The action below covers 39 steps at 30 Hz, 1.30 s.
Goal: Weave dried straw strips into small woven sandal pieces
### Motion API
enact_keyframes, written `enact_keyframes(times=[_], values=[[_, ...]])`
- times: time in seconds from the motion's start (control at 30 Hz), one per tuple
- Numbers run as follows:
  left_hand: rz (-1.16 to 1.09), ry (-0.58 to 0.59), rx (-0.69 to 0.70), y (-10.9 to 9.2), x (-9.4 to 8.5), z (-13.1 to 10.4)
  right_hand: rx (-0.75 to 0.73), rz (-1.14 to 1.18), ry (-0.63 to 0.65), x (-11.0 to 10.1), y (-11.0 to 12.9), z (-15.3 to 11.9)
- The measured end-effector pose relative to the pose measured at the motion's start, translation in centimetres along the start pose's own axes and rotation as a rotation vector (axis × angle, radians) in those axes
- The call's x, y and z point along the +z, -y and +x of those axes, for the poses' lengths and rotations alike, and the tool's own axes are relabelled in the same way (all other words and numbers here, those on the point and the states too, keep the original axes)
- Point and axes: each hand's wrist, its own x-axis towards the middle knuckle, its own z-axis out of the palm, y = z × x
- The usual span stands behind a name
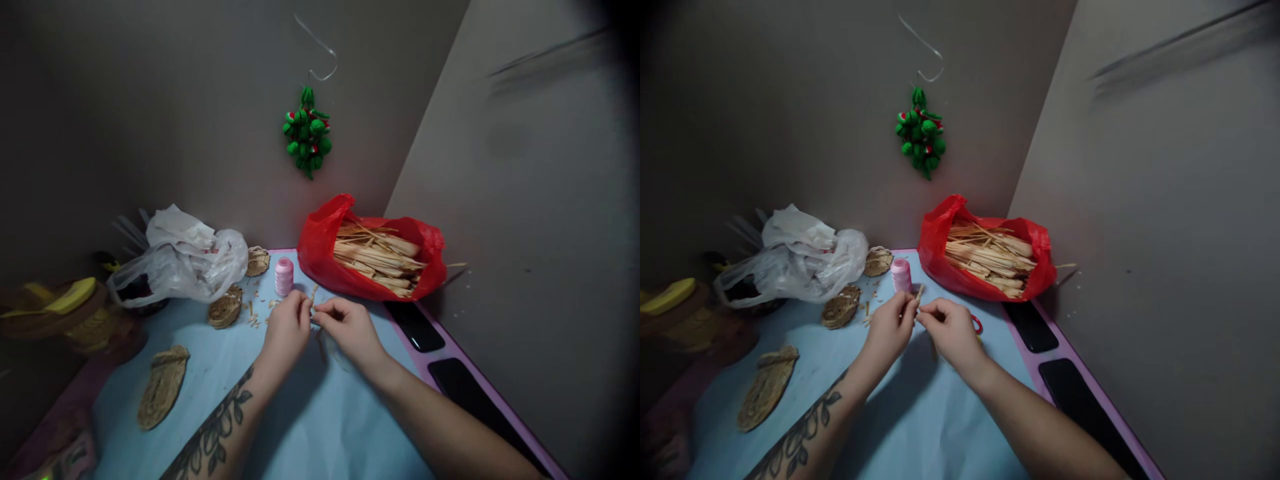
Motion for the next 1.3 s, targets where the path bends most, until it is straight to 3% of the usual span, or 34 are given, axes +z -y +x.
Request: enact_keyframes(times=[0.13, 0.23, 0.37, 0.47, 0.53, 0.63, 0.77, 0.97, 1.3], values=[[-0.370, 0.045, -0.184, 1.0, 0.8, 0.4, -0.280, -0.382, 0.008, 0.6, -0.6, -0.7], [-0.620, 0.032, -0.260, 1.3, 1.0, 0.6, -0.363, -0.601, 0.044, 1.1, -0.7, -1.2], [-0.672, -0.009, -0.287, 1.6, 0.8, 0.9, -0.397, -0.817, 0.090, 1.7, -0.3, -1.7], [-0.613, -0.003, -0.268, 1.9, 0.6, 1.0, -0.403, -0.710, 0.103, 1.5, -0.1, -1.5], [-0.557, 0.033, -0.225, 1.8, 0.6, 0.9, -0.372, -0.543, 0.033, 1.1, -0.2, -1.1], [-0.442, 0.074, -0.143, 1.1, 0.8, 0.6, -0.192, -0.200, -0.064, 0.7, -0.7, -0.1], [-0.194, 0.073, -0.026, 0.0, 0.7, 0.0, 0.038, 0.107, 0.031, 0.4, -1.4, 0.8], [0.145, 0.053, 0.050, -0.4, 0.2, -0.6, -0.034, -0.052, -0.003, 0.2, -1.7, 1.0], [-0.112, 0.222, 0.011, 0.1, -1.5, 0.8, -0.029, -0.022, -0.018, -0.3, -2.0, 1.6]])
